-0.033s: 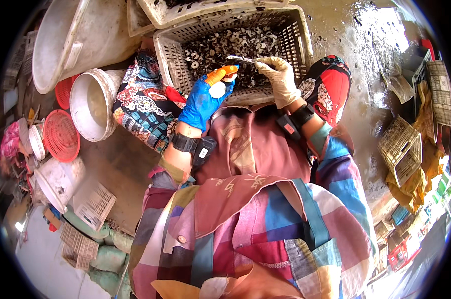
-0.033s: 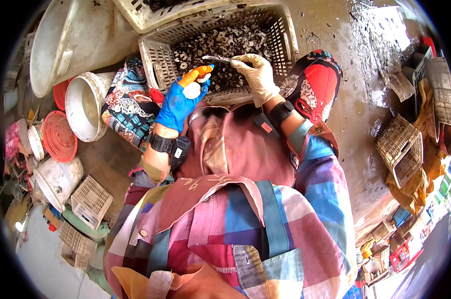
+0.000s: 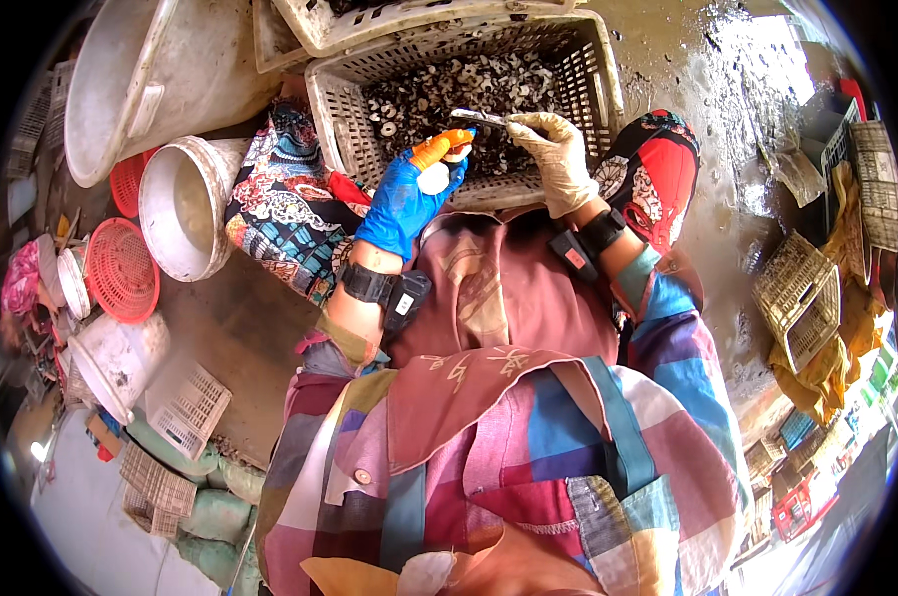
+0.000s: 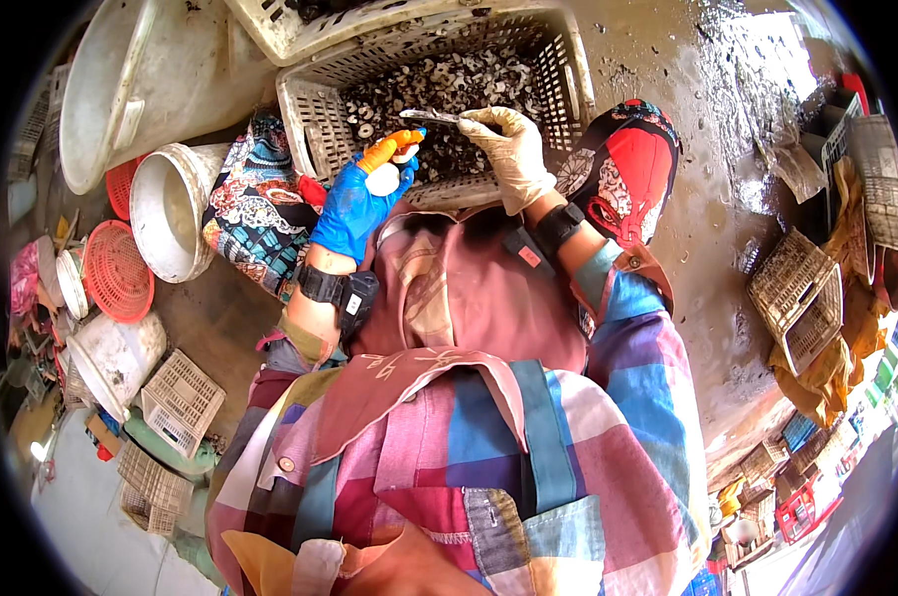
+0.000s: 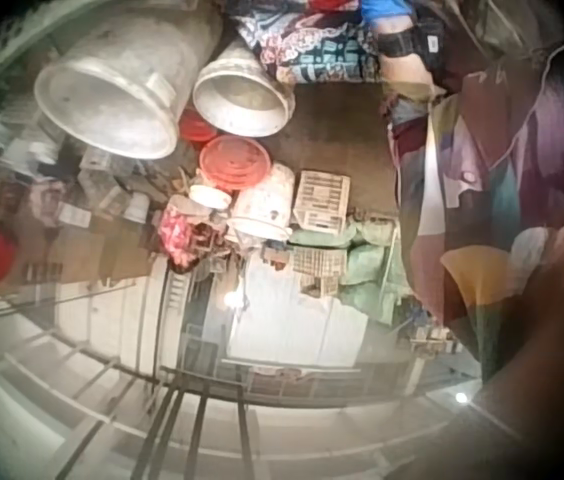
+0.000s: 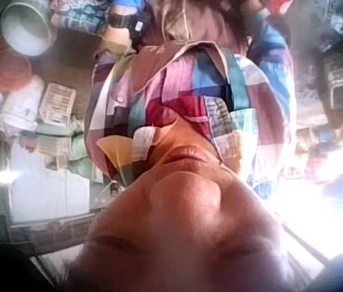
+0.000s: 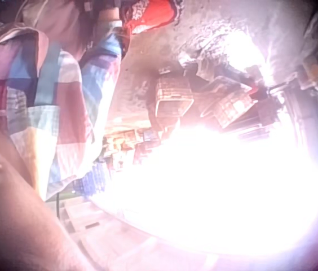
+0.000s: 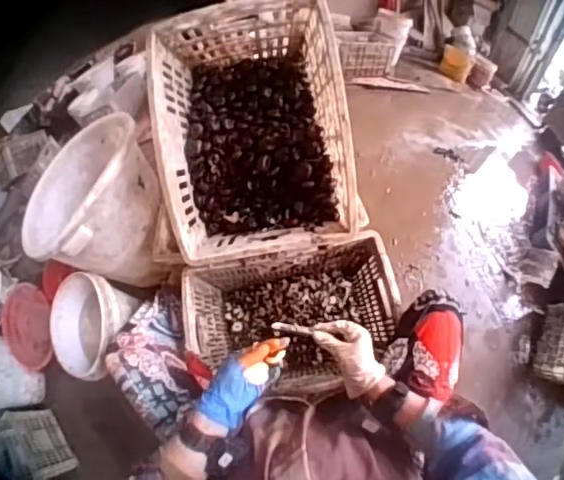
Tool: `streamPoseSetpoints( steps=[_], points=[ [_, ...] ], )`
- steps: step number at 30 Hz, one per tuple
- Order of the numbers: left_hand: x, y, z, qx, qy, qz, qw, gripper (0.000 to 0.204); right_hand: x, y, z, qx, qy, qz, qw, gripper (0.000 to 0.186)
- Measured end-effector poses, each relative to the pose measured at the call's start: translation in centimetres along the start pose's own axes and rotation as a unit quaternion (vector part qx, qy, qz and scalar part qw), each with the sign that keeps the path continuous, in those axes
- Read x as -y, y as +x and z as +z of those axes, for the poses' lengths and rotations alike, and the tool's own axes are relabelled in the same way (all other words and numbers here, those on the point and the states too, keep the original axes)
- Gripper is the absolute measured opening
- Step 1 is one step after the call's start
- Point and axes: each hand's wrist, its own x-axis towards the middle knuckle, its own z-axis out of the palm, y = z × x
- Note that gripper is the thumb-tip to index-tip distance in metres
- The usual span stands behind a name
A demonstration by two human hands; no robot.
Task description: The person shucks shellfish using a small tool, prying open the shells and placing the extracted meat into a small container.
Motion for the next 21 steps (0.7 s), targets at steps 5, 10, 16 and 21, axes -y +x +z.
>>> streamPoseSetpoints(
  steps=[5, 10, 16, 21],
  points=[
    [1.4, 0.7, -0.6, -0.023, -0.089, 0.026, 0.995, 0.026, 0.6, -1.5, 1.5, -0.001, -0.011, -0.097, 0.995, 0.016],
    [1.6, 0.7, -0.4, -0.023, -0.143, -0.030, 0.989, 0.037, 1.4, -1.5, 0.6, 0.029, -0.315, -0.345, 0.884, 0.018],
    [2.0, 0.6, -0.8, -0.027, 0.031, 0.024, 0.999, 0.028, 0.5, -0.8, -0.6, 0.015, -0.146, -0.144, 0.979, 0.015],
    [1.1, 0.3, -1.0, -0.026, 0.079, 0.004, 0.997, 0.032, -0.1, 0.1, -0.7, 0.022, -0.128, -0.061, 0.990, 0.013]
  ],
)
